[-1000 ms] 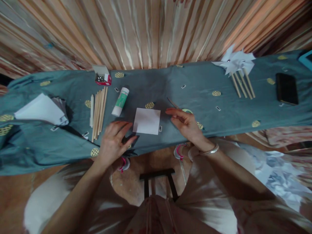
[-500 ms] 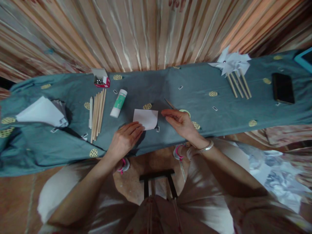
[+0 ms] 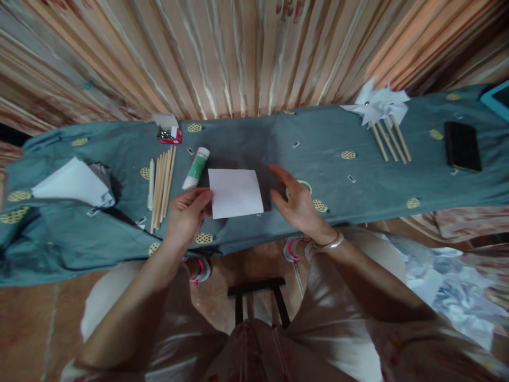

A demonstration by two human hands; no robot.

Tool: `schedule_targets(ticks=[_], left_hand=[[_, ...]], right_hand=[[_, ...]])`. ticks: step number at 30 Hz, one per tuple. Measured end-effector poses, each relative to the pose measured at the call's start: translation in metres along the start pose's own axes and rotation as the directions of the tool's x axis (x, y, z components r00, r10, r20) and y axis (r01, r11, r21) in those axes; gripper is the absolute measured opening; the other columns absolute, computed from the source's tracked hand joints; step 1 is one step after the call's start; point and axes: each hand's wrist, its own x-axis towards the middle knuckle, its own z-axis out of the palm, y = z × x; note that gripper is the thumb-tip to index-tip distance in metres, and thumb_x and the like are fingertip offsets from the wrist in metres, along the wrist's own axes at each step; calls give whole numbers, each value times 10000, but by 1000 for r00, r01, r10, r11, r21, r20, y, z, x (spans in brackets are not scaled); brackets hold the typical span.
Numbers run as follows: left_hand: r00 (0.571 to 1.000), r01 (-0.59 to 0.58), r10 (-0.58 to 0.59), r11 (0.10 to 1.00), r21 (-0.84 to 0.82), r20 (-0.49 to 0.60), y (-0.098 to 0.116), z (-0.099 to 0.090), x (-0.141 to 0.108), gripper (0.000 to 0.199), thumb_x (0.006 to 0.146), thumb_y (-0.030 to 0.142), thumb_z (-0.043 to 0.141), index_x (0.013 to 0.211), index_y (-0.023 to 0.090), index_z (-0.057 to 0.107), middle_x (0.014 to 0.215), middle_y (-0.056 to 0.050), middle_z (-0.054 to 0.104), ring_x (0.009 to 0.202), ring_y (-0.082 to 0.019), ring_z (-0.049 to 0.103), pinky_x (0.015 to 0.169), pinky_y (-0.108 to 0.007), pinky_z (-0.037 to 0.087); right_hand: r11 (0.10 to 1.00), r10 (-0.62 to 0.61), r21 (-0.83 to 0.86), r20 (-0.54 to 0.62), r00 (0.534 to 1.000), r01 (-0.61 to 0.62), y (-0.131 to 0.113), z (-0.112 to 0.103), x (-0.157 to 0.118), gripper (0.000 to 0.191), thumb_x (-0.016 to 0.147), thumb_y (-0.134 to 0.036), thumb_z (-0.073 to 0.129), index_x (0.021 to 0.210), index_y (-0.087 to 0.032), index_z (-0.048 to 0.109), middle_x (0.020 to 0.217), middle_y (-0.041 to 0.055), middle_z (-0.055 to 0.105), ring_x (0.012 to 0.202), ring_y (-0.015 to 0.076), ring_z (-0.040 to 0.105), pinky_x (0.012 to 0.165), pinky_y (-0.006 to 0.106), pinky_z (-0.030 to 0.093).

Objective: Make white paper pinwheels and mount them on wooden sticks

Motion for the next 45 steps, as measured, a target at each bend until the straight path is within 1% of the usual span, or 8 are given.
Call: schedule_targets(ticks=[6,11,18,24,27,32,38,45], left_hand=[[985,173,-170,979,-104,41,-4,3,2,108,620,258,747,627,187,666,472,59,458,406,-60,372,377,-186,320],[975,204,-209,977,66,74,-11,6,0,95,650,260,675,621,172,657,476,34,498,409,-88,424,391,-199,335],[959,-262,130,753,604,254,-12,-9,-3,206,791,372,646,749,178,703,665,-19,657,547,-139,566,524,-251,467],[621,-784,393,284,553,678,-16,-13,-28,443,864,479,701,1167,157,668,1162,-141,701,1073,-286,644,923,-447,555],[551,-834,349,206,512,758,-25,-10,-38,312,936,332,636,1180,139,661,1201,-157,698,1096,-281,645,930,-460,561],[604,-797,407,306,521,685,-32,-11,-41,212,976,199,552,1126,153,695,1078,-112,746,988,-220,681,851,-378,586],[798,-600,351,528,601,489,-34,-15,-37,236,979,284,543,1065,162,726,944,-84,764,834,-192,715,772,-319,581],[898,-433,245,643,631,366,-36,-20,-37,432,951,358,592,1344,183,555,1017,-60,759,827,-188,729,788,-337,602]], right_hand=[[943,-223,-218,144,964,251,-12,-5,-10,670,917,-224,543,1546,-227,310,1633,120,317,1521,309,289,1238,546,311],[915,-295,-219,214,931,340,-14,-6,-22,457,952,-149,461,1399,-237,505,1600,109,382,1503,289,330,1216,553,348],[872,-377,-190,327,867,451,-9,-1,-31,303,973,-115,443,1175,-211,648,1442,124,585,1404,277,481,1082,540,483],[843,-391,-221,374,841,490,-12,1,-29,296,971,-144,470,1196,-165,661,1391,171,617,1349,310,532,1063,552,491],[884,-353,-171,368,860,436,-10,3,-29,299,950,-137,490,1168,-196,685,1363,141,637,1316,300,552,1054,554,500],[966,-238,-30,284,929,256,-8,4,-24,200,954,-233,569,1072,-212,730,1117,84,752,1066,243,673,963,459,549],[996,-58,78,206,977,43,-8,11,-7,153,928,-296,622,872,-219,743,861,31,761,831,194,691,805,348,547],[998,-53,38,166,985,48,1,22,4,143,889,-302,658,804,-220,738,995,53,757,986,223,689,937,403,515]])
